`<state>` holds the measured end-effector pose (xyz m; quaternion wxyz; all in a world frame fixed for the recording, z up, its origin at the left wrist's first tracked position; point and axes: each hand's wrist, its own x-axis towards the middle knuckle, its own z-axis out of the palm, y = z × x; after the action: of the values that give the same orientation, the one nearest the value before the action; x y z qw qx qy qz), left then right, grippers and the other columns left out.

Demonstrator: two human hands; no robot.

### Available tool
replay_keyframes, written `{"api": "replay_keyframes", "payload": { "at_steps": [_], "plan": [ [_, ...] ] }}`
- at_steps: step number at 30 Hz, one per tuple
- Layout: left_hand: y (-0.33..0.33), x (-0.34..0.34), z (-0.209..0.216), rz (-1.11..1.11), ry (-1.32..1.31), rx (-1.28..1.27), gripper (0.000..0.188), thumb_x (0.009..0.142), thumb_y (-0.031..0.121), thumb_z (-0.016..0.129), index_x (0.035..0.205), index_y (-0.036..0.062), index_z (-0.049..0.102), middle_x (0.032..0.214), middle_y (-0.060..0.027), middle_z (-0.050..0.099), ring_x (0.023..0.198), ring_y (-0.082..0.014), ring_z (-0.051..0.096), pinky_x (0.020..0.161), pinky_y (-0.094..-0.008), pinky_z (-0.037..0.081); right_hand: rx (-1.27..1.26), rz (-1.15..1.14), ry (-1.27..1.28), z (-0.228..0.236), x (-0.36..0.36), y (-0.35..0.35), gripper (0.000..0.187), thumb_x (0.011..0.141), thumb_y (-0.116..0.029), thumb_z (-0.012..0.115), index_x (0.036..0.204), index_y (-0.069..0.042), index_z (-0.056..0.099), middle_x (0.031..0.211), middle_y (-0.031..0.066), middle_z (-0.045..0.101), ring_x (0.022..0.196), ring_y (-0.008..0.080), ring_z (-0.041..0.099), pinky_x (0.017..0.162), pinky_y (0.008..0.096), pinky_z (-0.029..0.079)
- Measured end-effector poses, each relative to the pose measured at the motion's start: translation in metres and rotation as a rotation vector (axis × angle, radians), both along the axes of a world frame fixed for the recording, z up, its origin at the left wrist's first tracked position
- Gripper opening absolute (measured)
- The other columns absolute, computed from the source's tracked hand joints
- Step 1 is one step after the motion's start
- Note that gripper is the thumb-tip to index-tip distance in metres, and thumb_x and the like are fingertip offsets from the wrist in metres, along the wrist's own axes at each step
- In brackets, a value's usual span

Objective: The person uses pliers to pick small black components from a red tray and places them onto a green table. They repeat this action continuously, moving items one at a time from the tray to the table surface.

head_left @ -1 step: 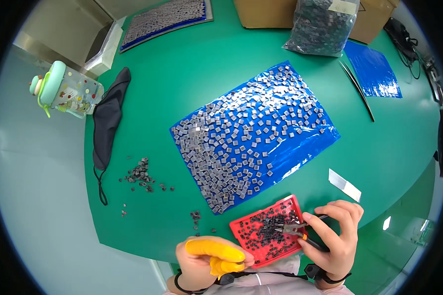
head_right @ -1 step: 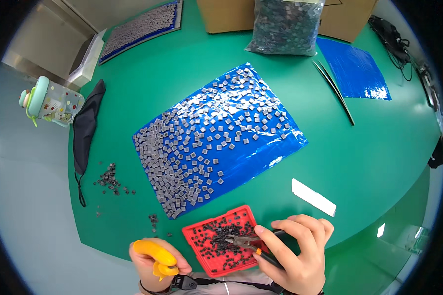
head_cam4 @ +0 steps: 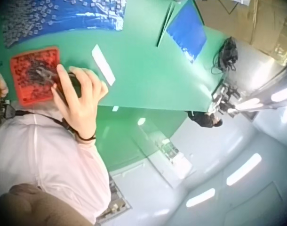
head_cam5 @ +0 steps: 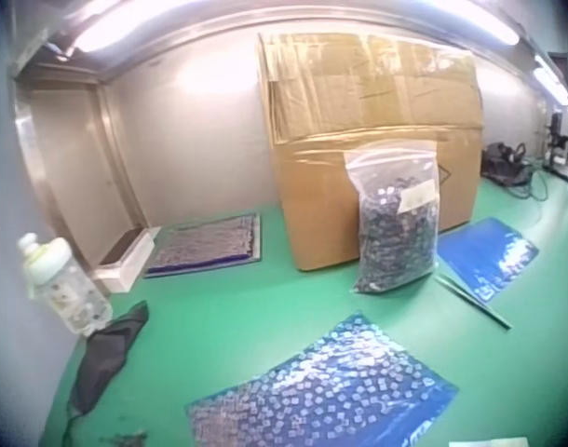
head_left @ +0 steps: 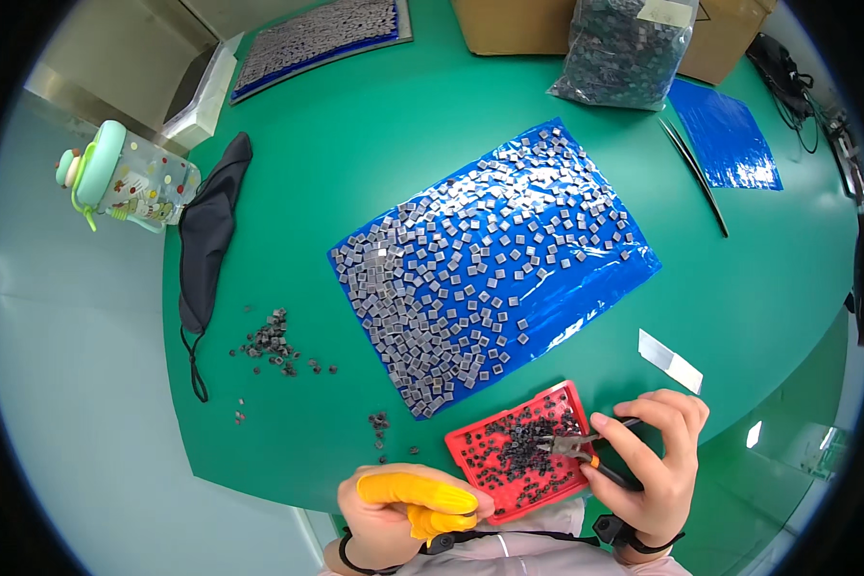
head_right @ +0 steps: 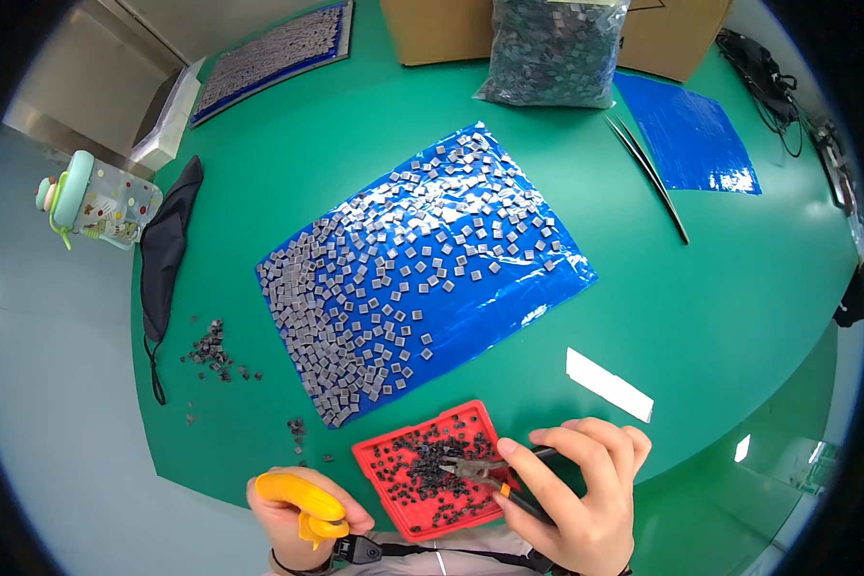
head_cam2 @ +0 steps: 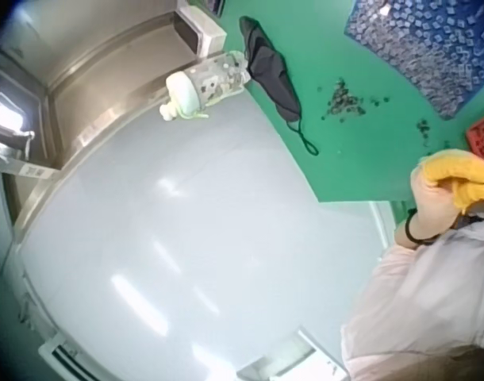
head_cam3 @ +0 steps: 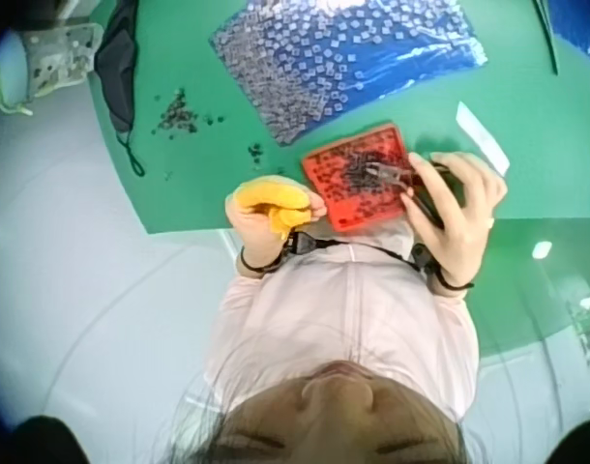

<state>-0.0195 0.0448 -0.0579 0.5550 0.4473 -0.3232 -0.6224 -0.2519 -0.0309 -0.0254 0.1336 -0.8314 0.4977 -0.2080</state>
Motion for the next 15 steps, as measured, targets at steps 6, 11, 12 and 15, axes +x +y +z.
{"api": "replay_keyframes", "payload": {
  "at_steps": [6, 11, 12, 15],
  "plan": [
    [-0.001, -0.013, 0.014, 0.134, -0.332, -0.031, 0.011, 0.075, -0.014, 0.064, 0.085, -0.0132, 0.066, 0.086, -0.0215, 0.069, 0.076, -0.0253, 0.069, 0.068, -0.0312, 0.059, -0.018, -0.217, 0.051, -0.008, -0.005, -0.004, 0.052, 0.057, -0.009, 0.073, 0.108, -0.005, 0.066, 0.109, 0.0105, 0.055, 0.105, 0.0325, 0.049, 0.091, 0.0444, 0.038],
    [-0.006, -0.016, 0.017, 0.101, -0.483, -0.142, 0.014, 0.074, -0.014, 0.065, 0.087, -0.0095, 0.069, 0.086, -0.0181, 0.070, 0.075, -0.0223, 0.069, 0.066, -0.0281, 0.057, 0.002, -0.277, 0.184, -0.016, -0.013, -0.004, 0.065, 0.072, -0.046, 0.069, 0.122, -0.004, 0.058, 0.124, 0.0142, 0.051, 0.122, 0.0359, 0.042, 0.102, 0.0477, 0.030],
    [-0.010, -0.014, 0.018, 0.062, -0.565, -0.219, 0.015, 0.074, -0.013, 0.065, 0.087, -0.0087, 0.069, 0.085, -0.0174, 0.070, 0.074, -0.0217, 0.069, 0.066, -0.0275, 0.057, -0.042, -0.277, 0.233, -0.016, -0.011, -0.005, 0.073, 0.073, -0.057, 0.065, 0.123, -0.005, 0.056, 0.127, 0.0151, 0.051, 0.125, 0.0368, 0.040, 0.103, 0.0489, 0.028],
    [-0.016, -0.011, 0.027, 0.012, -0.709, -0.242, 0.014, 0.075, -0.011, 0.065, 0.088, -0.0062, 0.070, 0.085, -0.0155, 0.070, 0.074, -0.0205, 0.069, 0.066, -0.0264, 0.056, -0.116, -0.282, 0.254, -0.020, -0.013, -0.004, 0.092, 0.070, -0.082, 0.048, 0.123, -0.007, 0.055, 0.134, 0.0182, 0.048, 0.131, 0.0427, 0.036, 0.104, 0.0546, 0.028]
  ]
}}
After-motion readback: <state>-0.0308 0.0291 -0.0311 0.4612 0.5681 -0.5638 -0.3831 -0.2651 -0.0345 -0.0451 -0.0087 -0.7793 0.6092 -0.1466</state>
